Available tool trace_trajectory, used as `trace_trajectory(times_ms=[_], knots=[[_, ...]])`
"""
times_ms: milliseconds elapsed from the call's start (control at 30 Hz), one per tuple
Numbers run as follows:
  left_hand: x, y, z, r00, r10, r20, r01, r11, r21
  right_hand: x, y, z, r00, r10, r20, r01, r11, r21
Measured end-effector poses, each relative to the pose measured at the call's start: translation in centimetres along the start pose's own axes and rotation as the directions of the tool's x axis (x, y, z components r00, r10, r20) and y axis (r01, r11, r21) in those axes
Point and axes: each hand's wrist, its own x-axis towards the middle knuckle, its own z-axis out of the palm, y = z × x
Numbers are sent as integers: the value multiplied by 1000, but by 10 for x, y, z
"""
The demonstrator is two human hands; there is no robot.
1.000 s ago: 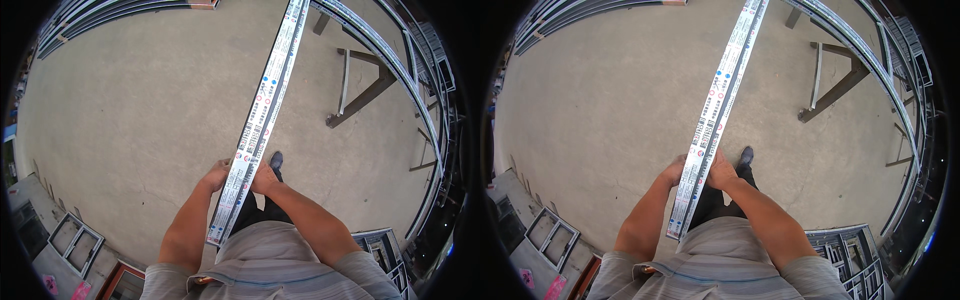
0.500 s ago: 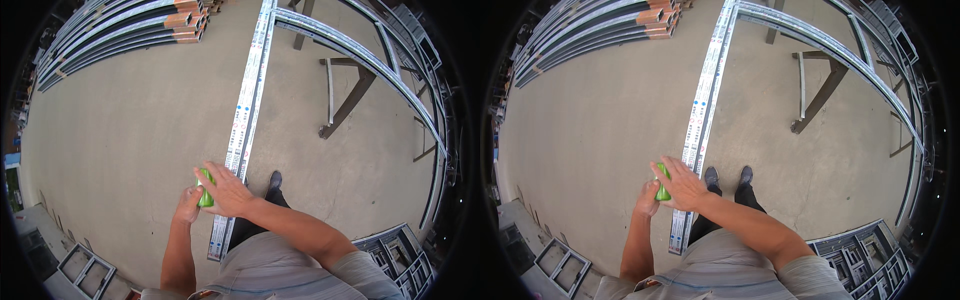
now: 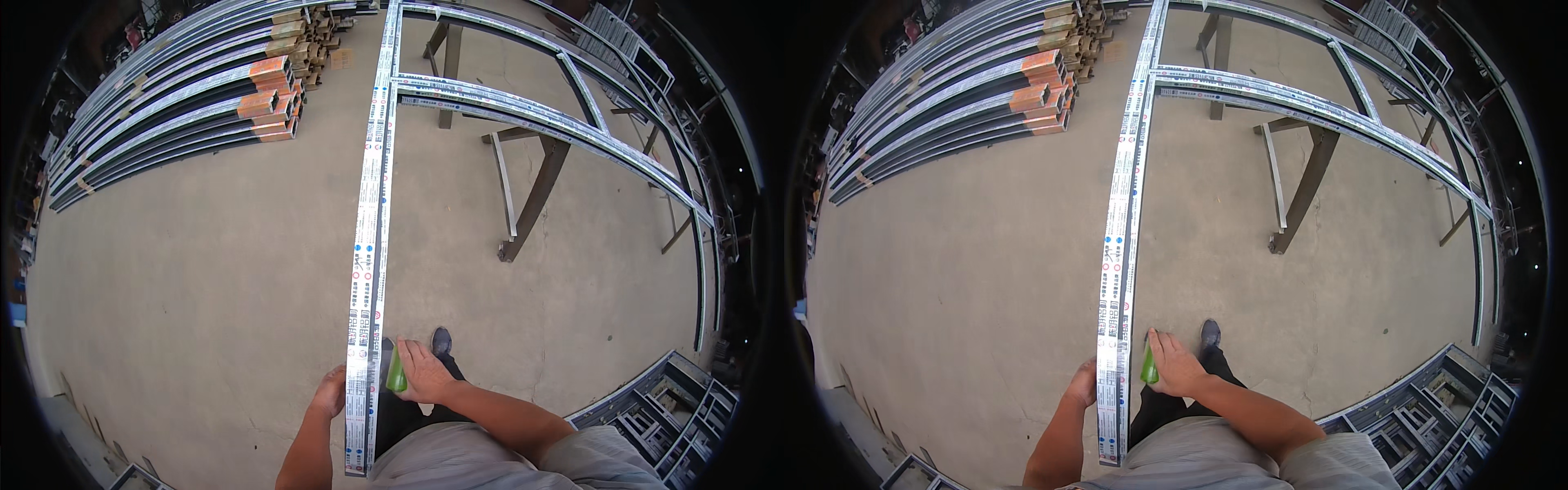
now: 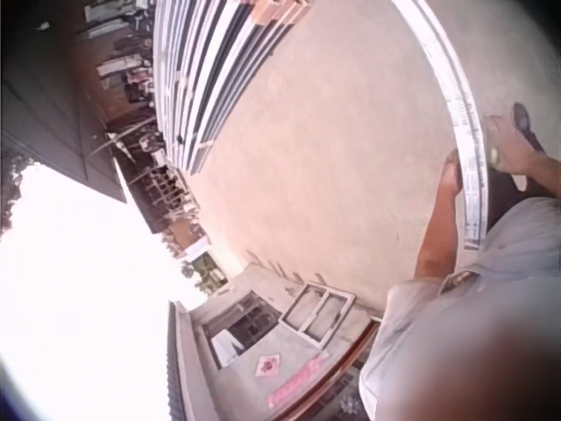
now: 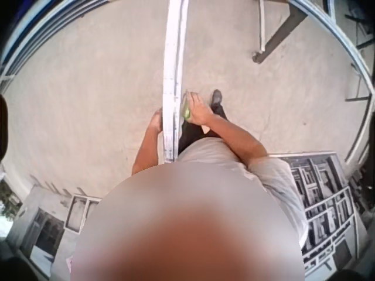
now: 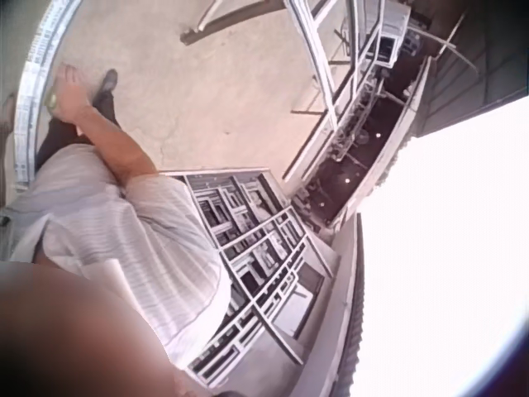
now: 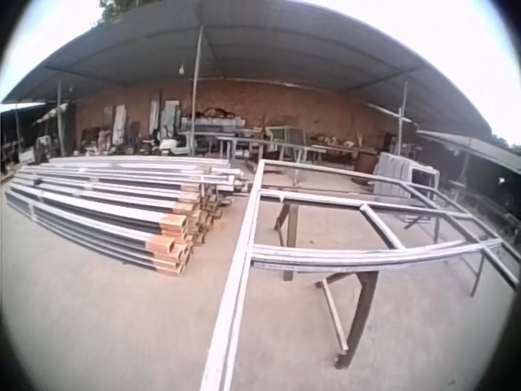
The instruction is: The person assembles aluminum window frames by placing metal bars into a frame structure and securing them with green tape. The person repeatedly measures and tapes the frame components, then walks to a nearby area to place the tape dispenser on a table.
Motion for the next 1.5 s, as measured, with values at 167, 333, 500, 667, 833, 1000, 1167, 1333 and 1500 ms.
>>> trace_trajectory(times_ms=[167,333,500,667,833,1000,1167,1333,1500], knots=[[23,-16,-13,968,-236,79,245,962,-124,42,-21,39,999,5,-53,0,996,86],[41,-27,-13,968,-246,50,243,968,62,51,-20,49,997,3,74,-15,987,162],[31,-24,-21,998,-13,62,23,985,-171,44,7,47,998,21,-58,-7,975,224],[-27,19,-47,964,265,9,-259,950,-174,41,-28,-47,968,89,-234,-22,961,276],[-62,31,-27,894,447,37,-447,895,-1,73,-96,-57,888,-380,-258,418,901,115],[-54,14,-41,887,461,42,-460,888,-32,100,-114,-33,921,-390,2,389,920,50],[-70,28,-8,865,484,131,-491,871,22,69,-101,-72,900,-433,56,432,901,22],[-30,14,-15,968,251,3,-250,965,83,-18,-21,-82,977,-213,-8,212,975,-70],[11,-9,-6,995,-98,20,98,995,-17,-3,6,14,997,67,49,-65,997,-28]])
